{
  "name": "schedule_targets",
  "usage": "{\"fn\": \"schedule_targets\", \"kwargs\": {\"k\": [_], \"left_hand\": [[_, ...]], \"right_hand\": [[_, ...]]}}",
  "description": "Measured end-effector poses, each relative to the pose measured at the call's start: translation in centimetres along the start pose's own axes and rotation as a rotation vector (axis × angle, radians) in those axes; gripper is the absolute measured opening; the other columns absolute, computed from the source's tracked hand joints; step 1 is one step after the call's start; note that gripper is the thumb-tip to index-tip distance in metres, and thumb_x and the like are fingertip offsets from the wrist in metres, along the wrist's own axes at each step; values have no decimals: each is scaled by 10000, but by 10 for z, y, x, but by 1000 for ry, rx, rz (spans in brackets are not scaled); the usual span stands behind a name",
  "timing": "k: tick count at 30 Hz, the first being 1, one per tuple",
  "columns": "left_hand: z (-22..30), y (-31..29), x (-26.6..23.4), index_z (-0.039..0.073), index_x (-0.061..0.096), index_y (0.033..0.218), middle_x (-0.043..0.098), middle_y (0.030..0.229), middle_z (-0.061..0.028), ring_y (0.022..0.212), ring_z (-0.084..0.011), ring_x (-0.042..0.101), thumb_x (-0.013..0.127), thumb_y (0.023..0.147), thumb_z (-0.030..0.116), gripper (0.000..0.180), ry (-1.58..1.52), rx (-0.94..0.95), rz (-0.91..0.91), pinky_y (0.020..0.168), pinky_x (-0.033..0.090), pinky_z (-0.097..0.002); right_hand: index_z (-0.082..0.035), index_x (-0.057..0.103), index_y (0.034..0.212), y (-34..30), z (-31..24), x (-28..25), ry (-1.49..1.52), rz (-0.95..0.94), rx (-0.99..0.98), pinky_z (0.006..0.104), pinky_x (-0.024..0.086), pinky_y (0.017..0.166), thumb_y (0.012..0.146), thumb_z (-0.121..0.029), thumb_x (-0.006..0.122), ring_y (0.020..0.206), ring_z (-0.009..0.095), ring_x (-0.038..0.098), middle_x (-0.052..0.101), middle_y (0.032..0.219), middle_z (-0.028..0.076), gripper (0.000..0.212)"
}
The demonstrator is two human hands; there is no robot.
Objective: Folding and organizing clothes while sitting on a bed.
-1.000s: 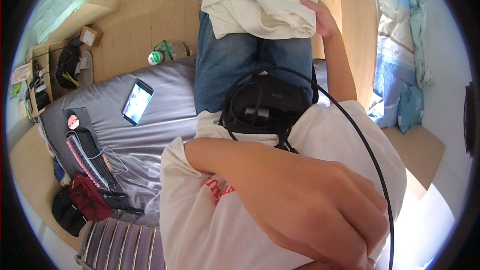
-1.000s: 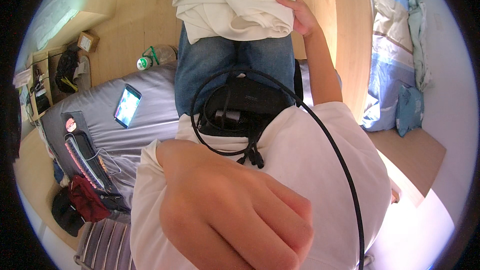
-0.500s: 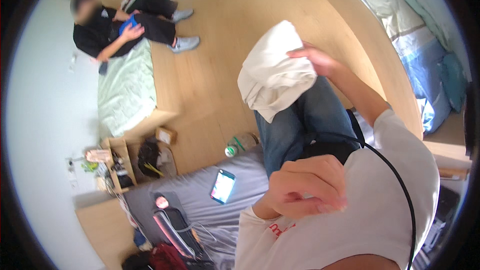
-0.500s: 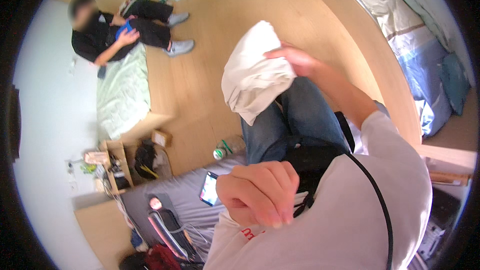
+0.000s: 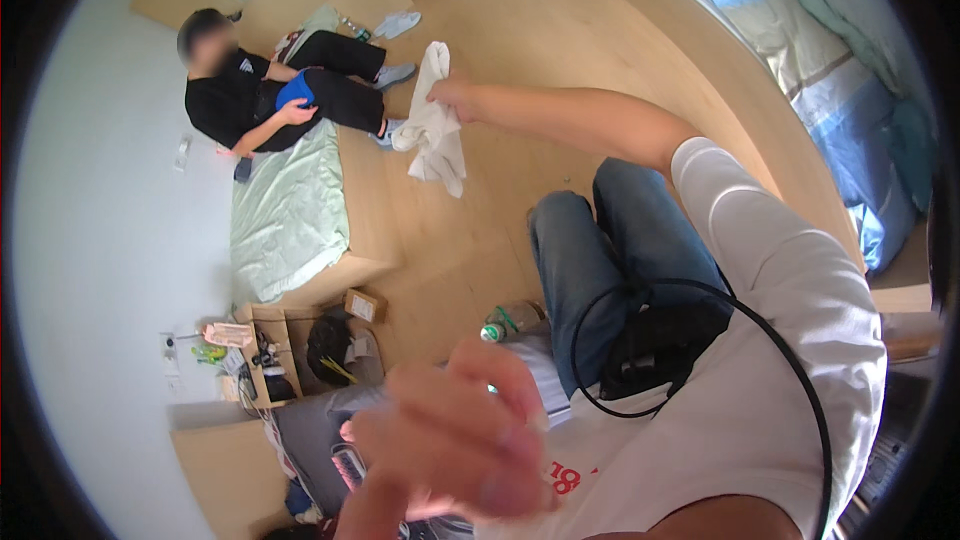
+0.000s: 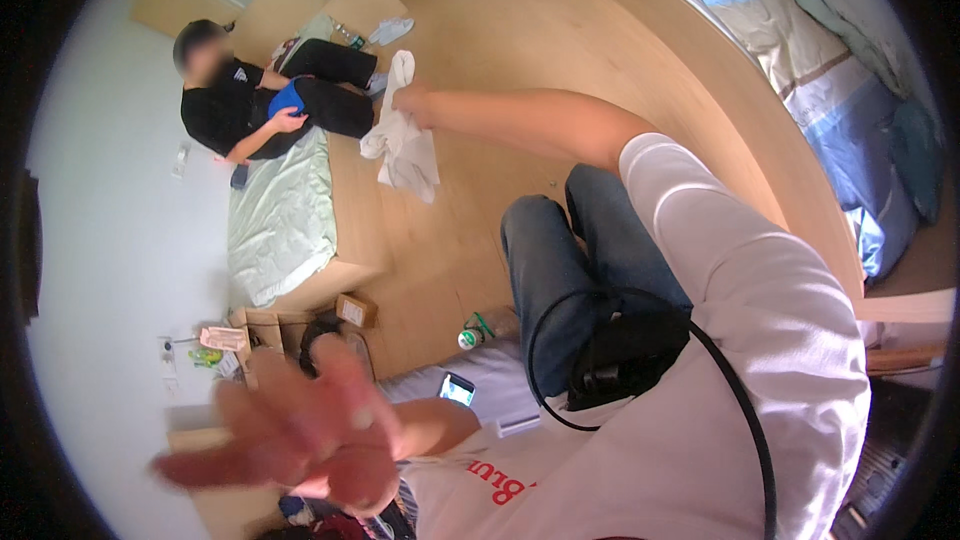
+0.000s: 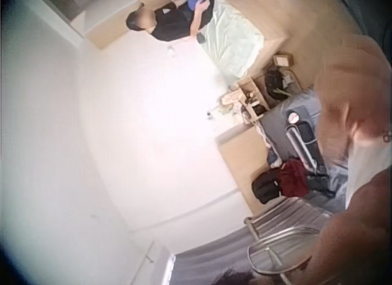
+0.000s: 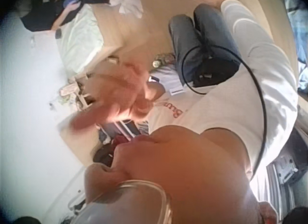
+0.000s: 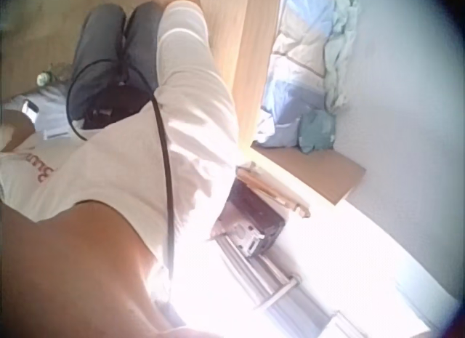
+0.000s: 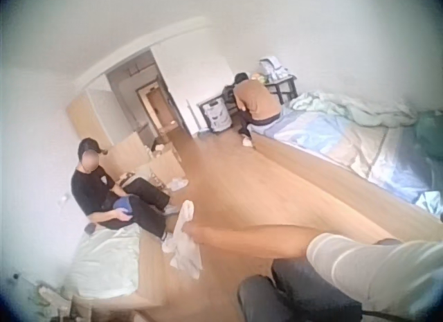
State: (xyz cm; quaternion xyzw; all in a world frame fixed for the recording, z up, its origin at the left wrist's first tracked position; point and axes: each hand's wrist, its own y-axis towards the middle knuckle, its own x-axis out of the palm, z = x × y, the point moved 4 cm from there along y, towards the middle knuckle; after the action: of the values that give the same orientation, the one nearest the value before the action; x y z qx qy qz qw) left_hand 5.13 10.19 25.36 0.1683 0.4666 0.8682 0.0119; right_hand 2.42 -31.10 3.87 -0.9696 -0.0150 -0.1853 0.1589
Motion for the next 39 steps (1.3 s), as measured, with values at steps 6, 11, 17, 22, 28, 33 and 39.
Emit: {"fn": "schedule_targets", "kwargs": {"k": [6, 11, 17, 22, 28, 33, 39], "left_hand": [[18, 16, -9, -18, 453, 1252, 608, 965, -171, 879, -268, 575, 646, 823, 71, 479, 60, 78, -168, 730, 460, -389], [-2, 29, -26, -4, 382, 1335, 596, 1054, -179, 958, -263, 571, 625, 854, 101, 549, 110, 31, -289, 791, 458, -394], [-112, 67, -129, 13, 297, 1435, 583, 1162, -189, 1054, -256, 567, 599, 891, 137, 635, 100, -349, -46, 864, 456, -400], [-233, 89, -274, 64, 320, 1439, 497, 1314, -174, 1161, -240, 513, 653, 875, 242, 679, -367, -806, 596, 934, 432, -416], [-280, 100, -348, 69, 224, 1455, 241, 1494, -184, 1386, -263, 242, 710, 774, 534, 957, 118, -799, 833, 1093, 258, -521], [-274, 137, -352, 15, 243, 1467, 212, 1530, -139, 1414, -287, 193, 685, 768, 624, 1027, 308, -603, 669, 1111, 204, -570], [-271, 120, -364, -3, 440, 1358, 517, 1335, -123, 1161, -258, 543, 604, 909, 18, 479, 196, -623, 740, 1032, 421, -430]], "right_hand": [[50, 537, 1183, 9, -7, 31, -196, -1, -15, 513, 532, 733, 741, -3, 671, 979, 353, 616, 596, 1113, 218, 466], [1, 533, 1230, -12, -24, 48, -189, 261, -31, 511, 519, 790, 738, -9, 664, 1033, 362, 615, 587, 1193, 221, 509], [-39, 499, 1272, -3, -37, 68, -272, 251, -59, 476, 529, 816, 758, 3, 608, 1048, 339, 618, 592, 1203, 180, 527], [-39, 497, 1267, 6, -43, 85, -254, 216, -118, 469, 535, 805, 760, 9, 596, 1032, 333, 622, 599, 1180, 172, 519], [-38, 499, 1260, 20, -45, 102, -264, 156, -68, 480, 545, 765, 741, 43, 617, 1019, 338, 619, 597, 1155, 186, 538], [-27, 503, 1255, 31, -36, 104, -264, 129, -117, 489, 547, 763, 741, 70, 618, 1020, 348, 611, 587, 1152, 194, 535], [-19, 488, 1298, 79, -20, 108, -395, 46, -62, 498, 535, 822, 766, -37, 697, 1123, 339, 579, 568, 1224, 190, 572]]}}
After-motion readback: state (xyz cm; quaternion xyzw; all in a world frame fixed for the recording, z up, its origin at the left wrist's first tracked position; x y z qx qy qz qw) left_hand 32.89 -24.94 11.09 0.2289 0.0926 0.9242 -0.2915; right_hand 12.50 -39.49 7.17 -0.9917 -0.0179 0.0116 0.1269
